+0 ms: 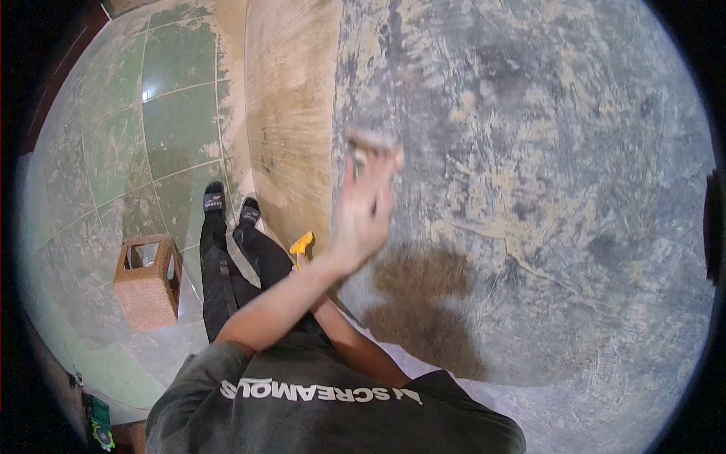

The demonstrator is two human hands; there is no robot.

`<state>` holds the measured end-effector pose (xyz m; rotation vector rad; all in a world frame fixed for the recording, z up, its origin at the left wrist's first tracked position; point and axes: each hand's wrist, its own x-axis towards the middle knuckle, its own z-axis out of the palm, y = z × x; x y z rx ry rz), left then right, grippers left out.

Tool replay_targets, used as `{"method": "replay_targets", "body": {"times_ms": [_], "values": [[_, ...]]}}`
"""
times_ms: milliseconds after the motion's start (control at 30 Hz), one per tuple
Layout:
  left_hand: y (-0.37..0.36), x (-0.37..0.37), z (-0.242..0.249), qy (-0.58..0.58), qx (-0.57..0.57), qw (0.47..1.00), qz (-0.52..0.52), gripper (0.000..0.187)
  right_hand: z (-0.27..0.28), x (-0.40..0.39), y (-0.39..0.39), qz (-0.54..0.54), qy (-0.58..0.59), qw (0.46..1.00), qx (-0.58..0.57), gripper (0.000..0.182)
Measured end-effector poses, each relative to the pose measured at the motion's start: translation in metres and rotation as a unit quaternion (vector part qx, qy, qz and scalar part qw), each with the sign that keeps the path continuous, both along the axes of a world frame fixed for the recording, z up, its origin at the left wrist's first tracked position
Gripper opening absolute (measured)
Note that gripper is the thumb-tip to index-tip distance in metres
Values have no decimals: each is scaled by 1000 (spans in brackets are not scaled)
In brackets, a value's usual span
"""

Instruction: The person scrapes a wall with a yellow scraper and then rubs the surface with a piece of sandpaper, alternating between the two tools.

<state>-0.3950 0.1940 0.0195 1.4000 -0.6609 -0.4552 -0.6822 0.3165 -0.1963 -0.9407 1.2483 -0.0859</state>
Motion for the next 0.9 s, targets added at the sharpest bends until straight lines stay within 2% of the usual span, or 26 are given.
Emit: {"method": "replay_targets", "body": {"times_ms": [33,67,133,167,233,300,367,400,433,467,500,533,567,600,633,667,700,767,800,833,867,900], "values": [[-7,10,1,17,0,999,34,54,-21,-26,8,-5,-60,998,-35,52],[-8,7,11,31,16,998,44,51,-25,-33,16,94,-29,988,-116,50],[24,-31,28,35,9,999,18,50,5,8,3,11,95,995,29,45],[34,-43,30,40,4,999,-12,48,21,23,5,-19,100,992,76,44],[26,-28,18,21,8,1000,-10,48,23,22,3,23,50,997,58,42],[18,-16,8,21,19,999,-14,46,5,10,7,142,-17,989,-44,41],[0,10,9,43,15,998,33,47,-24,-5,5,257,-40,951,-166,40],[9,-5,15,45,18,999,8,48,-14,0,9,130,-26,987,-89,32],[21,-21,22,42,19,999,-11,50,24,40,-2,17,60,996,57,31],[35,-30,33,11,6,1000,-26,51,69,88,-13,-135,146,964,178,37],[44,-34,40,-19,-5,999,-42,53,72,91,-14,-114,168,965,166,44],[42,-28,36,-50,11,997,-51,56,65,82,-13,-89,144,974,149,42],[29,-17,27,-54,10,997,-51,56,57,70,-16,-5,89,992,92,42],[10,3,21,-79,41,996,-17,58,50,54,-15,168,20,983,-76,44],[1,10,19,-107,69,992,19,61,50,46,-20,318,-10,908,-271,49],[5,5,22,-108,66,992,19,61,51,42,-26,381,-21,838,-389,54],[14,-3,28,-101,59,993,-2,61,51,35,-25,383,-21,837,-391,54],[31,-12,37,-96,50,993,-39,63,41,27,-24,321,-14,782,-535,51],[39,-19,35,-73,10,996,-45,66,45,28,-21,232,-61,897,-372,50],[43,-19,34,-79,14,996,-47,66,45,26,-18,92,-99,967,-214,49],[46,-18,35,-27,-11,998,-63,66,46,22,-27,274,-85,872,-396,46],[46,-16,35,24,-38,996,-76,66,51,26,-34,432,-67,710,-552,44]]}}
